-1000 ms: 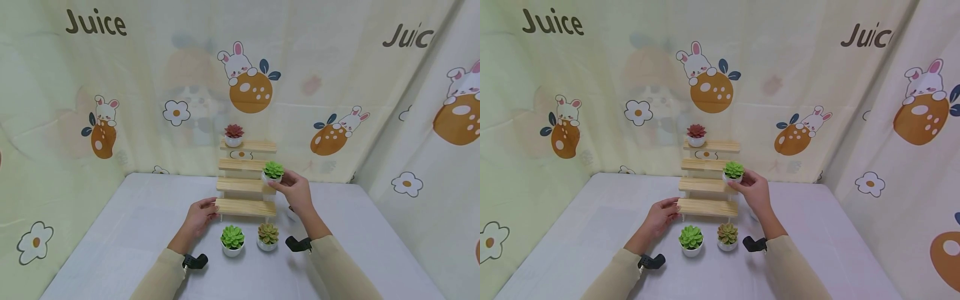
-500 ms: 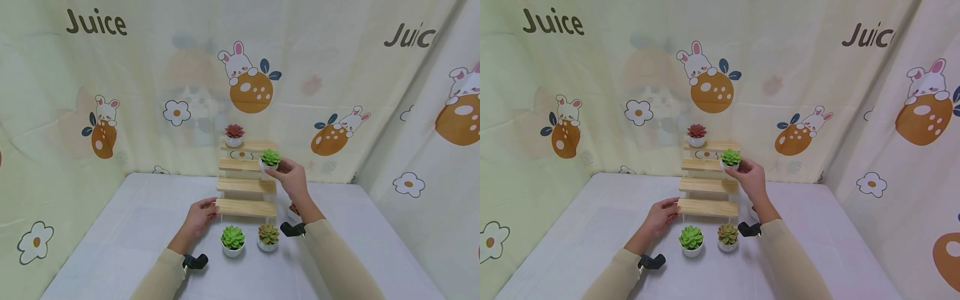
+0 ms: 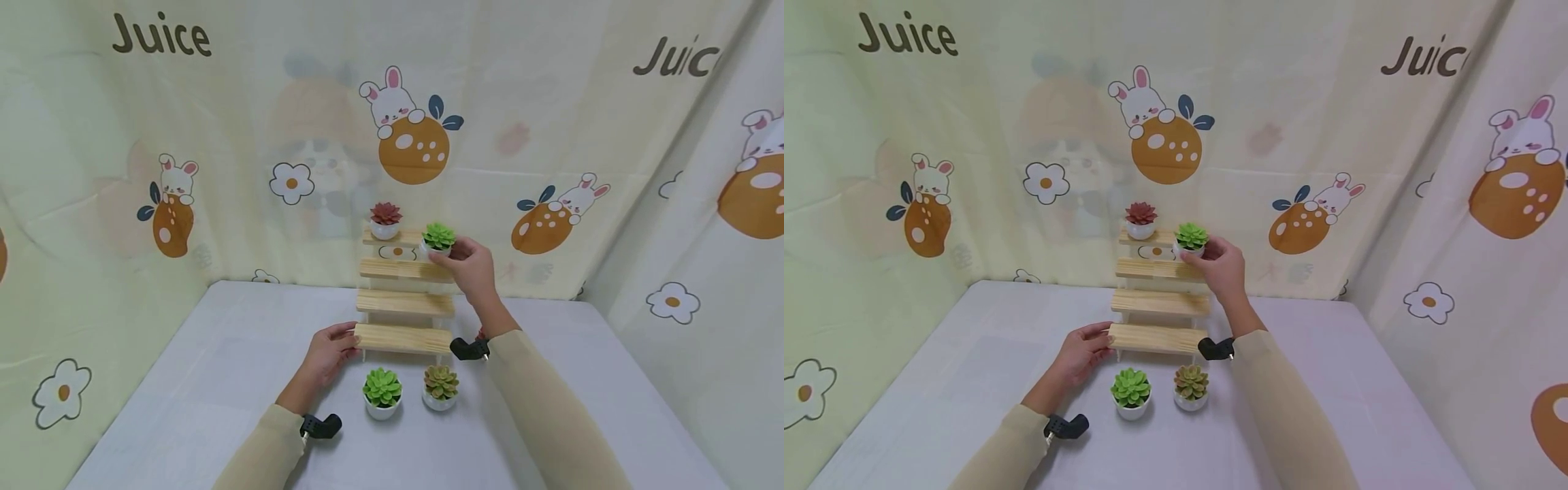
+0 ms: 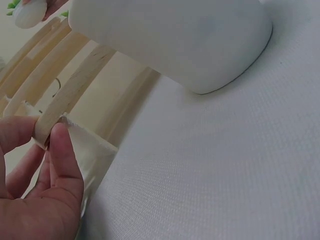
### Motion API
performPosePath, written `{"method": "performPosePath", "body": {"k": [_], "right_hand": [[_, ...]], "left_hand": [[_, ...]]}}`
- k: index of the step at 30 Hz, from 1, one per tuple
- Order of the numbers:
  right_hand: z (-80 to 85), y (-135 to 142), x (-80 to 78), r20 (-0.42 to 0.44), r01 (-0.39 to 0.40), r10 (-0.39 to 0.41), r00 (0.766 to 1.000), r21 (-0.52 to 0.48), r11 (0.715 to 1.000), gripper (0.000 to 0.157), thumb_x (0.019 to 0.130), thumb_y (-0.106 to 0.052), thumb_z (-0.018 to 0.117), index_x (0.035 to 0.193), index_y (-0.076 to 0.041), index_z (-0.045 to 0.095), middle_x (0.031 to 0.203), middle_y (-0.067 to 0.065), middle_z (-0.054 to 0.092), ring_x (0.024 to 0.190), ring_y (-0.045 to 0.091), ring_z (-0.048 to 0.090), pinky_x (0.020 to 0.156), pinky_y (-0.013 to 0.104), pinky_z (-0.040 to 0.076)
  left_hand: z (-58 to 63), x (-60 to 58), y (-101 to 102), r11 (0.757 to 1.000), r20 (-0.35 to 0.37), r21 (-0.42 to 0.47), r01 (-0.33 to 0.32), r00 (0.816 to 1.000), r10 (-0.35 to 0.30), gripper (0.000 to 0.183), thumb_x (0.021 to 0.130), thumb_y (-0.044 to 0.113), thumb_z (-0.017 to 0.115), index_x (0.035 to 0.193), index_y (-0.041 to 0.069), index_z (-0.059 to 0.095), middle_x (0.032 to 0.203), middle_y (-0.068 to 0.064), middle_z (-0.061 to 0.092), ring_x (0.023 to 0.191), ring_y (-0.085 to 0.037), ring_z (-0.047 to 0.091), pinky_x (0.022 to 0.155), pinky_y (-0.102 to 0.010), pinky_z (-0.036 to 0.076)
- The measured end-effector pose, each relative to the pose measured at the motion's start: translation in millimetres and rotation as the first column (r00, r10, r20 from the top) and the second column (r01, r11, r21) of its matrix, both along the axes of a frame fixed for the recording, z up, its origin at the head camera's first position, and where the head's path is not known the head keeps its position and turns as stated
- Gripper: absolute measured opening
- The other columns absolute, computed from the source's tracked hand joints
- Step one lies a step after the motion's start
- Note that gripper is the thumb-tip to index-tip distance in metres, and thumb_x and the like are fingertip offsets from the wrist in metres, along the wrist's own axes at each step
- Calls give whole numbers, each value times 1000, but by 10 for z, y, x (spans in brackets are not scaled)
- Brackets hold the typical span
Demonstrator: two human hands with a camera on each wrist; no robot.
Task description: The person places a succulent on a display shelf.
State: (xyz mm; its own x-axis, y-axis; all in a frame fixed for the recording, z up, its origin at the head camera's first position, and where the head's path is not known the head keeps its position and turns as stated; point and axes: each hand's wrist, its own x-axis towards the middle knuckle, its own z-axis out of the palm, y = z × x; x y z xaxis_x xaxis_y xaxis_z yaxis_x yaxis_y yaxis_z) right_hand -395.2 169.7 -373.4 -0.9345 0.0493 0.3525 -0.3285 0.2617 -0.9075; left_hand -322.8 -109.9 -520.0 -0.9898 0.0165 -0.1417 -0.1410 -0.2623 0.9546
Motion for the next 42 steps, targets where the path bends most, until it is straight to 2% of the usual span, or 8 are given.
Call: {"method": "performPosePath", "body": {"k": [8,16,23,33,42], "right_hand": [[85,-26,-144,-25,33,-32,999,30,999,59,79,-34,90,129,-10,70,121,13,74,103,15,68,84,18,57],[130,-27,-259,-10,56,-56,998,27,998,59,81,-34,89,131,-10,70,125,13,73,109,17,68,89,23,58],[147,-19,-352,-5,74,-74,997,49,996,57,81,-33,88,129,-7,70,122,14,73,106,18,67,84,20,55],[197,-98,-468,7,88,-89,996,60,994,56,82,-33,87,127,-4,71,121,16,73,105,19,66,80,20,53],[211,-126,-494,26,126,-129,991,87,988,52,82,-34,87,124,-6,73,115,13,73,98,16,62,78,22,51]], "left_hand": [[0,3,14,1000,4,-10,5,1000,-5,42,94,-7,65,136,-5,60,111,-12,69,83,-12,68,72,-24,60],[15,15,14,1000,5,-11,10,1000,-10,42,95,-7,64,136,-6,59,109,-13,70,84,-13,68,72,-24,61],[33,6,22,999,13,-31,16,1000,-15,41,95,-5,65,136,-5,60,113,-14,70,85,-13,68,74,-25,61],[33,2,-9,1000,13,-12,12,1000,-11,42,95,-6,65,136,-6,60,112,-14,70,84,-13,68,73,-25,60],[34,5,-13,1000,10,-17,5,1000,-5,41,94,-6,66,134,-6,61,110,-13,70,83,-13,68,71,-25,60]]}}
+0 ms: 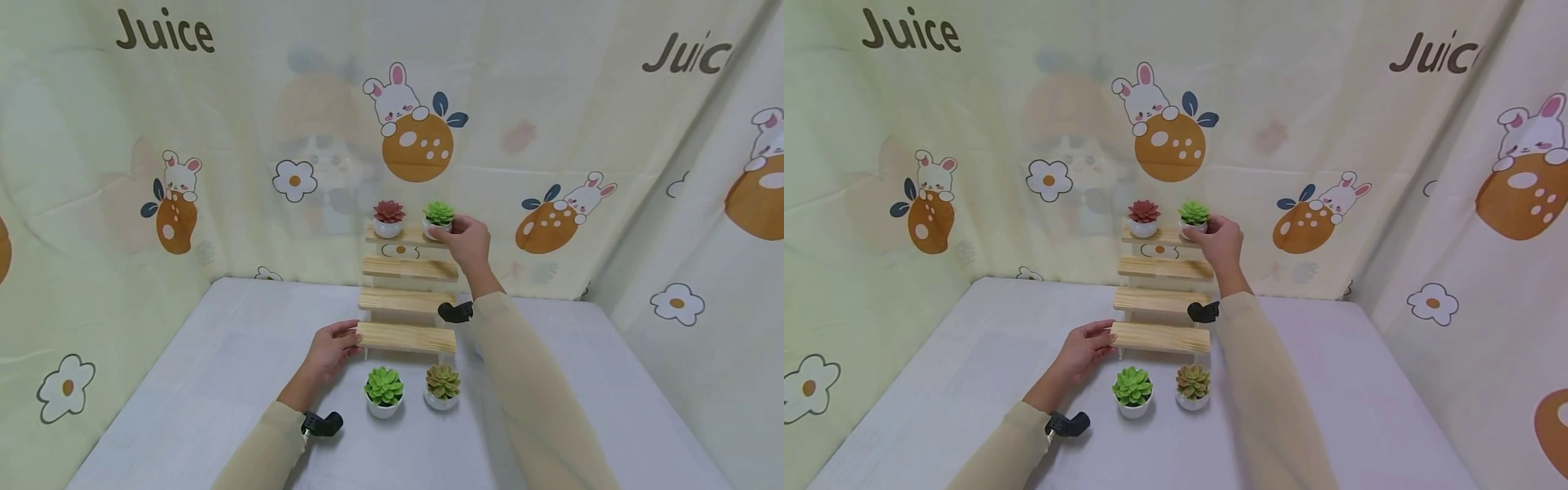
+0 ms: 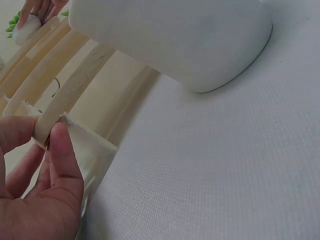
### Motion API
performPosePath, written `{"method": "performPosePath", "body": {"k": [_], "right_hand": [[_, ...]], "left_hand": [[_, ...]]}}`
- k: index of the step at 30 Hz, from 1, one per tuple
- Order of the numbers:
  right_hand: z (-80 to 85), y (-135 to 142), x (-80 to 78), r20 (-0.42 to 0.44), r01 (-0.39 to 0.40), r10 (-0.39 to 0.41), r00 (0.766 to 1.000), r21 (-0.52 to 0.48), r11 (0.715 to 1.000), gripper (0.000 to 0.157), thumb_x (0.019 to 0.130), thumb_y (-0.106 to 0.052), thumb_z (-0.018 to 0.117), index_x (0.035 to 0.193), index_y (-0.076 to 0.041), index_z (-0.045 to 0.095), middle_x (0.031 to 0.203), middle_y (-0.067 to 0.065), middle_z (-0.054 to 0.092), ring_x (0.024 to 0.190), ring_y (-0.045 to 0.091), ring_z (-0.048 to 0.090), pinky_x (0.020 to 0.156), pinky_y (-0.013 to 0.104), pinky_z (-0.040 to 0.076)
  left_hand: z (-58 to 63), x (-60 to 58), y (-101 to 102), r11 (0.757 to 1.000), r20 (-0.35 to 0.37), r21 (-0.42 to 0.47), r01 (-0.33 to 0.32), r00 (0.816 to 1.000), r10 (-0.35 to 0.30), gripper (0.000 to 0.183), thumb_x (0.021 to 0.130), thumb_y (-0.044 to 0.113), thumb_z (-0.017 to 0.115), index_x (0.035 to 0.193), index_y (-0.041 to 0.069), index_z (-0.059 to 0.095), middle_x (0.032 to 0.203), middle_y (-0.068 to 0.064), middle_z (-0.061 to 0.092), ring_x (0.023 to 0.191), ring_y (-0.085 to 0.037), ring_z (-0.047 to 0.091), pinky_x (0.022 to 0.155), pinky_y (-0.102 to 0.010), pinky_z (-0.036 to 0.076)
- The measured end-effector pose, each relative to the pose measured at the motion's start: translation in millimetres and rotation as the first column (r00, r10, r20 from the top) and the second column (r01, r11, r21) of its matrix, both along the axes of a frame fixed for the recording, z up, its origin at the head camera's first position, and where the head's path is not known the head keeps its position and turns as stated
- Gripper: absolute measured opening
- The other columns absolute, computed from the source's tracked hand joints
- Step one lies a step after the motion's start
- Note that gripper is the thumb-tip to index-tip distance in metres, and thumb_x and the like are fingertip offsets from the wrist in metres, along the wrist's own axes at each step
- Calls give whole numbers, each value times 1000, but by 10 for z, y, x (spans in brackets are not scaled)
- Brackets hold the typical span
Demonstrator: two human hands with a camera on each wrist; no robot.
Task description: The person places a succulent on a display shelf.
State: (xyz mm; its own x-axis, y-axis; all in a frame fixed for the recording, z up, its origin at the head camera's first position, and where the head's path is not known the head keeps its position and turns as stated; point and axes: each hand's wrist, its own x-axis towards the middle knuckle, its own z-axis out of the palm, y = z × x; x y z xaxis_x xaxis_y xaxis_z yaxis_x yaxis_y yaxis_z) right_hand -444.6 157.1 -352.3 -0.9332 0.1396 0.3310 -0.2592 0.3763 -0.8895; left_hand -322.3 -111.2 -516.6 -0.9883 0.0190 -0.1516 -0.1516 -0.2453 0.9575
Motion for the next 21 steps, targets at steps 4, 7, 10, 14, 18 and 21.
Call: {"method": "performPosePath", "body": {"k": [4,7,10,14,18,21], "right_hand": [[12,-5,2,10,2,-2,1000,19,1000,52,83,-34,87,124,-6,73,116,14,73,97,16,62,78,22,51],[27,-16,5,16,-3,3,1000,25,1000,50,83,-33,87,122,-5,73,115,14,73,95,17,62,77,22,50],[33,-20,7,17,-5,5,1000,36,999,47,83,-32,87,119,-4,74,112,14,73,93,17,61,75,23,50],[28,-15,2,26,-3,2,1000,52,999,47,84,-33,86,119,-5,74,113,13,73,95,18,62,76,24,50],[22,-10,1,36,-5,3,999,55,998,49,85,-34,85,122,-5,73,116,14,73,98,19,63,79,26,52],[10,-8,2,38,-8,6,999,57,998,51,85,-34,85,124,-5,72,119,15,73,101,20,64,83,28,53]], "left_hand": [[0,4,1,1000,-5,7,0,1000,0,40,94,-7,65,134,-6,61,108,-12,71,82,-13,68,70,-24,60],[6,10,4,1000,-5,13,-5,1000,5,41,94,-7,65,134,-7,60,108,-12,71,82,-13,68,70,-24,60],[11,14,6,1000,4,11,-8,1000,8,41,94,-7,65,135,-6,60,109,-13,70,83,-13,68,71,-24,60],[11,13,2,1000,12,4,-4,1000,4,41,94,-6,66,135,-5,61,111,-13,70,84,-13,68,72,-24,60],[20,15,2,1000,18,3,1,1000,-1,42,94,-5,66,136,-4,61,111,-13,70,85,-14,68,72,-24,60],[24,19,4,1000,25,0,1,1000,-1,42,94,-5,66,136,-4,60,112,-13,69,85,-14,68,72,-24,61]]}}
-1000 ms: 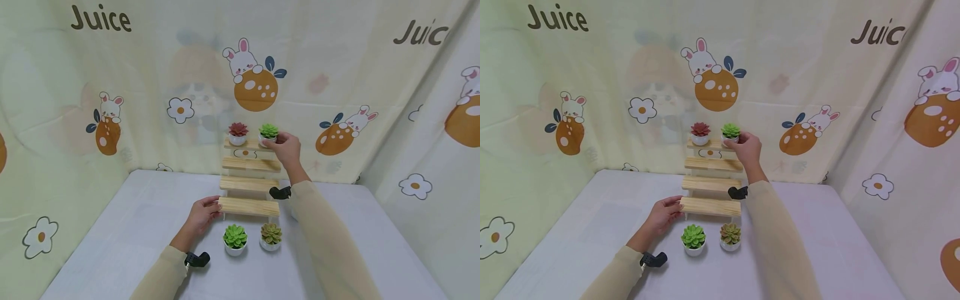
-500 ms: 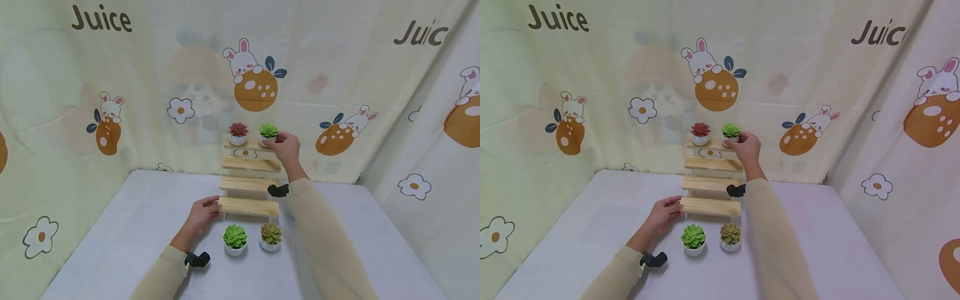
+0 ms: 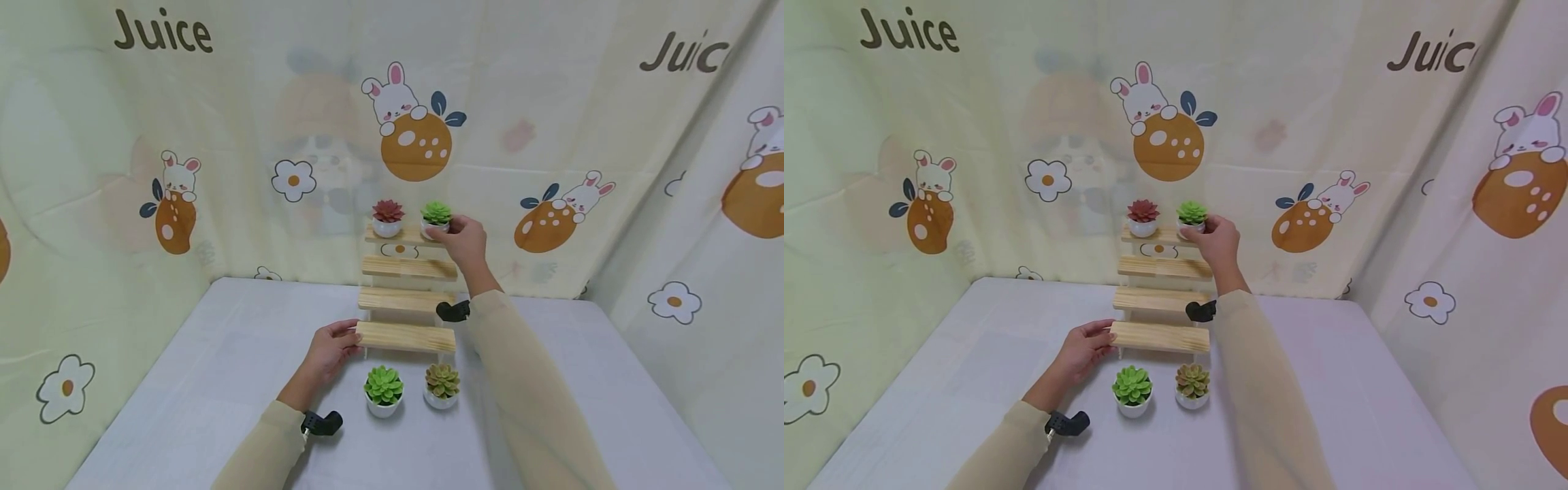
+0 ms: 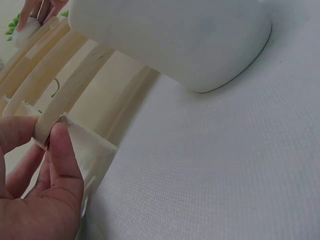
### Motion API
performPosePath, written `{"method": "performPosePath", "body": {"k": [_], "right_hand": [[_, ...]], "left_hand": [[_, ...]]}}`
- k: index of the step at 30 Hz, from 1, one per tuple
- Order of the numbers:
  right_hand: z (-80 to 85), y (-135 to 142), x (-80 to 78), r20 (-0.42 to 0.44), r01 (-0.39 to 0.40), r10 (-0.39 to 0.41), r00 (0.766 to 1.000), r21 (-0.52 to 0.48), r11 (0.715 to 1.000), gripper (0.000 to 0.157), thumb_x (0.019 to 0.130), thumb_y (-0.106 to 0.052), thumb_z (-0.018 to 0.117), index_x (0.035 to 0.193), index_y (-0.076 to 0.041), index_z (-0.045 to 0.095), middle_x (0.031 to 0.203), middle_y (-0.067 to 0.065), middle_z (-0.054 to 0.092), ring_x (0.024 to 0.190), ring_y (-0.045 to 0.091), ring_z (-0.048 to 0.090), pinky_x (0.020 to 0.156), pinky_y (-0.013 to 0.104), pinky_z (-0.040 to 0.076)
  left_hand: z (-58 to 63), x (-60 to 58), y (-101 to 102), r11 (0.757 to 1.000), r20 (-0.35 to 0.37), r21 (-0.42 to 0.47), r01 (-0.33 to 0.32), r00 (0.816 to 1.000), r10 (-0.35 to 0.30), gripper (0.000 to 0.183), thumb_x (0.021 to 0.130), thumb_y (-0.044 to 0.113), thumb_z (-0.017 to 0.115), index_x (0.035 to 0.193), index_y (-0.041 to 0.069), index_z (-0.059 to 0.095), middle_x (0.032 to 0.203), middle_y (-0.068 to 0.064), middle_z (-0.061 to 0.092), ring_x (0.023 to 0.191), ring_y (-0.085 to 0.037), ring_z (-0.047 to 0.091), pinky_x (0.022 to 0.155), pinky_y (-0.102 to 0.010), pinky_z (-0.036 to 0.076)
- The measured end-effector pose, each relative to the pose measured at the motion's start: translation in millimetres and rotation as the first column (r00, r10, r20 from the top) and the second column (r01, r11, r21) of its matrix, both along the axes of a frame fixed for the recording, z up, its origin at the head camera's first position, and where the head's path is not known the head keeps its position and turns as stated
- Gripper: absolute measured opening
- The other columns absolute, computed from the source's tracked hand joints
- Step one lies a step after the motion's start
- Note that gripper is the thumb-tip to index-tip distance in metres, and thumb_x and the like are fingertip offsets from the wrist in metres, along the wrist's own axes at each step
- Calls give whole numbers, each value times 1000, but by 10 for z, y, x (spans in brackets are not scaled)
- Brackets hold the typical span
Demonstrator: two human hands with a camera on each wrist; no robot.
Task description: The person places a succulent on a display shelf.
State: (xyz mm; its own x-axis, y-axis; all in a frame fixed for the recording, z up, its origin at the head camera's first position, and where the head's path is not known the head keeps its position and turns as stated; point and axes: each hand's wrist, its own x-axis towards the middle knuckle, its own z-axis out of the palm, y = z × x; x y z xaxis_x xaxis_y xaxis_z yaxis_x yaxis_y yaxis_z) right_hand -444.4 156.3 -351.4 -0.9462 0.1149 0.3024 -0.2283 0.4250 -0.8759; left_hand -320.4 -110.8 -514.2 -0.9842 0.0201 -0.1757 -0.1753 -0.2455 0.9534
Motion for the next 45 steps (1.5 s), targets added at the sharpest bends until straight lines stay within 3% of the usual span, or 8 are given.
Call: {"method": "performPosePath", "body": {"k": [9,16,24,29,37,45], "right_hand": [[-9,50,20,26,-34,34,999,11,999,57,84,-32,86,130,-3,67,127,15,70,115,26,66,99,41,56],[-20,132,38,24,-61,61,998,14,998,61,85,-32,85,134,-3,64,134,16,67,124,30,64,106,44,54],[-41,231,137,15,-72,72,997,-19,997,69,86,-34,84,142,-2,59,141,17,63,131,30,61,110,41,51],[-89,292,229,-38,-80,79,996,-25,996,66,86,-32,84,138,0,61,138,19,65,128,31,63,108,43,53],[-223,431,417,-37,-80,79,996,-30,996,66,87,-36,83,139,-1,60,138,19,64,128,30,62,109,41,51],[-362,595,591,-69,-85,81,994,-67,994,60,87,-38,82,135,-6,65,135,16,67,128,32,62,102,25,55]], "left_hand": [[-23,1,22,1000,-11,1,1,1000,-1,41,94,-6,66,135,-6,60,113,-15,69,84,-14,68,72,-25,60],[-34,-10,25,1000,-1,1,2,1000,-2,42,94,-6,66,136,-5,60,113,-15,68,84,-14,68,72,-24,61],[-36,-5,7,1000,-7,1,5,1000,-5,43,94,-5,66,136,-5,60,112,-14,69,84,-14,68,73,-25,61],[-29,-1,6,1000,-12,1,0,1000,0,43,94,-5,66,136,-5,60,111,-13,70,83,-13,68,71,-24,61],[-50,-9,22,1000,-15,5,-10,1000,10,43,94,-6,66,136,-6,60,107,-11,68,81,-12,68,69,-22,60],[-37,-18,25,1000,-26,14,-13,1000,13,42,93,-7,66,134,-7,60,105,-11,69,80,-12,67,68,-22,59]]}}
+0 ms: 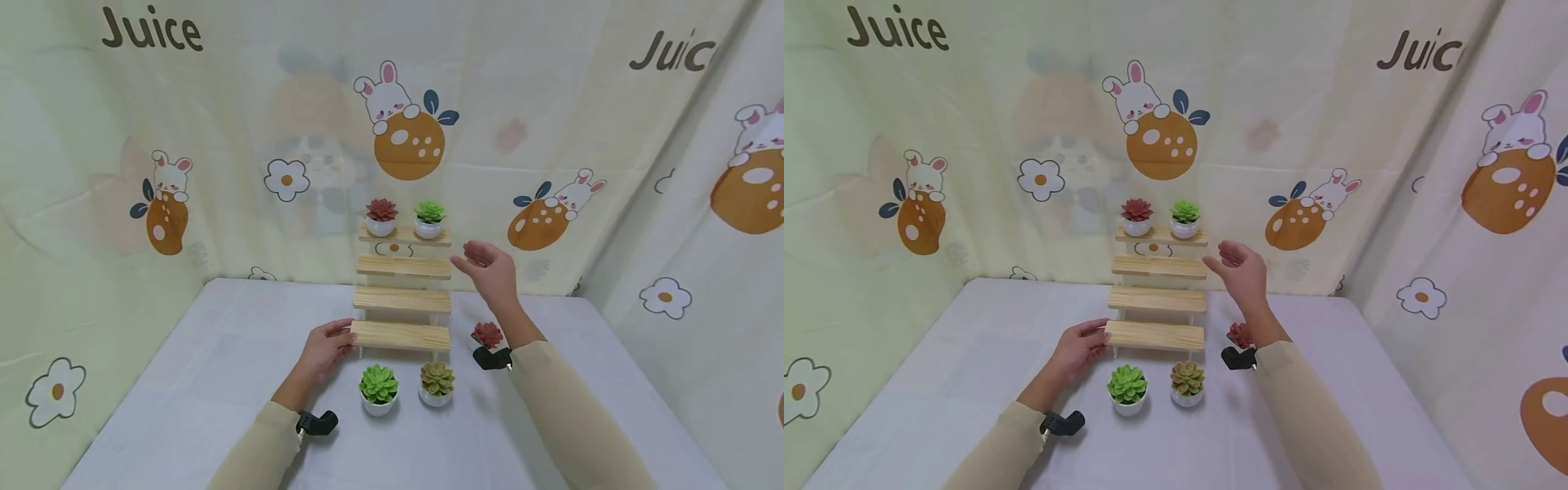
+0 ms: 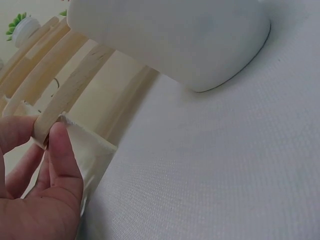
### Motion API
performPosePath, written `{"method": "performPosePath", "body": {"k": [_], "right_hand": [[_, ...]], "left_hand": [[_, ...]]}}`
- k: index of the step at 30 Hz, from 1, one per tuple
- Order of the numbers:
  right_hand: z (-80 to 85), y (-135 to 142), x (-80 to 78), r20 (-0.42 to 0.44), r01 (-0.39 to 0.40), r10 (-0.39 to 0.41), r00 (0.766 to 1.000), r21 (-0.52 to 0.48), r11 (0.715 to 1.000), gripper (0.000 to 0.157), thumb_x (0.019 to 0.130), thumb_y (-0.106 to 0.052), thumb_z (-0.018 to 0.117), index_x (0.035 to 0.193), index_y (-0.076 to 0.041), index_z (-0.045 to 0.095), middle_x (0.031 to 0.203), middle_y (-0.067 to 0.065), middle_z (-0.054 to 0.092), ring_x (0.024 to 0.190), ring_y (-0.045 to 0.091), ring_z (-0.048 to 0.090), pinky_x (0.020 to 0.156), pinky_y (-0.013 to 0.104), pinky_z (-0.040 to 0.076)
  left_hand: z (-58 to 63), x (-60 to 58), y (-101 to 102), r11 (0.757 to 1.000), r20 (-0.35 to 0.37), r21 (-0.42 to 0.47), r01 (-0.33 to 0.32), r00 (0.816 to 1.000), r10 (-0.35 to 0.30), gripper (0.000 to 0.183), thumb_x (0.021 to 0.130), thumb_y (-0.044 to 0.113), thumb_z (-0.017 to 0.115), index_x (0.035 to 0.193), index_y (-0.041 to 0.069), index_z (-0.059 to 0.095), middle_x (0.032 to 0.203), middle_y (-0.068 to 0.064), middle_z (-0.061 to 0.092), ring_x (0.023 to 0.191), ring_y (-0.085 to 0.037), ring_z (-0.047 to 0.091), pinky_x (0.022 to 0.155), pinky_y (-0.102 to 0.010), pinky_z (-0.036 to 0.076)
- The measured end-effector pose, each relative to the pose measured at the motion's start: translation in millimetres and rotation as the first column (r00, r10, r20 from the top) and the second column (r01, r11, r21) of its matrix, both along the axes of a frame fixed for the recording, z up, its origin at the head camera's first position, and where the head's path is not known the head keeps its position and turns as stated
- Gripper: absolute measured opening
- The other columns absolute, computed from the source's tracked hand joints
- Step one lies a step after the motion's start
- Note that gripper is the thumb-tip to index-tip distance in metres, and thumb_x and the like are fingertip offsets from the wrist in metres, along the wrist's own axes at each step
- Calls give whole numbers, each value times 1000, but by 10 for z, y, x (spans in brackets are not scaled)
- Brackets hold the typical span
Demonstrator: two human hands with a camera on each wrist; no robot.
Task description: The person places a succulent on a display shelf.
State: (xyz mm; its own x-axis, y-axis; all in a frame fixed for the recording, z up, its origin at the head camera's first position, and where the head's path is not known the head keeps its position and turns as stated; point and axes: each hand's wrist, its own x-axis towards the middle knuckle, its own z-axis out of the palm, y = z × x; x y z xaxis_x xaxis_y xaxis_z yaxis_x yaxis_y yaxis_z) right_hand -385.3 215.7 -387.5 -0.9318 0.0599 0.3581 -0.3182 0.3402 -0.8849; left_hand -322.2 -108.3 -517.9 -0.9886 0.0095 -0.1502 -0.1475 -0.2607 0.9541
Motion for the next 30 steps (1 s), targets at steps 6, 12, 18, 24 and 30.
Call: {"method": "performPosePath", "body": {"k": [6,12,18,24,30], "right_hand": [[-162,115,177,29,2,-2,1000,22,1000,58,90,-36,80,138,-10,63,138,11,66,131,31,61,98,17,54],[-366,198,363,60,19,-22,998,50,999,60,88,-42,80,138,-11,63,138,9,66,130,25,60,101,14,51],[-551,280,512,73,30,-34,997,61,998,65,86,-42,83,139,-10,62,141,9,64,135,26,56,115,39,45],[-775,351,652,156,44,-54,986,72,996,74,84,-45,84,145,-13,58,149,8,58,137,30,54,109,32,51],[-948,398,737,169,71,-76,983,35,997,74,80,-36,89,144,-12,59,143,11,61,115,28,61,79,5,50]], "left_hand": [[5,13,-10,1000,3,0,-5,1000,5,41,93,-7,66,134,-6,61,106,-11,70,80,-12,67,68,-22,59],[-15,4,-10,1000,1,5,-6,1000,6,41,93,-7,66,134,-7,61,106,-11,70,79,-12,67,67,-22,59],[-12,-12,-7,1000,5,9,-5,1000,5,42,93,-6,67,134,-6,61,108,-11,70,79,-12,67,68,-22,60],[-9,-5,-8,1000,13,6,-4,1000,4,42,93,-6,66,135,-6,60,110,-12,69,80,-12,67,69,-22,60],[-11,-4,-7,1000,9,7,3,1000,-3,43,93,-6,66,136,-5,60,110,-12,69,80,-12,67,69,-22,59]]}}
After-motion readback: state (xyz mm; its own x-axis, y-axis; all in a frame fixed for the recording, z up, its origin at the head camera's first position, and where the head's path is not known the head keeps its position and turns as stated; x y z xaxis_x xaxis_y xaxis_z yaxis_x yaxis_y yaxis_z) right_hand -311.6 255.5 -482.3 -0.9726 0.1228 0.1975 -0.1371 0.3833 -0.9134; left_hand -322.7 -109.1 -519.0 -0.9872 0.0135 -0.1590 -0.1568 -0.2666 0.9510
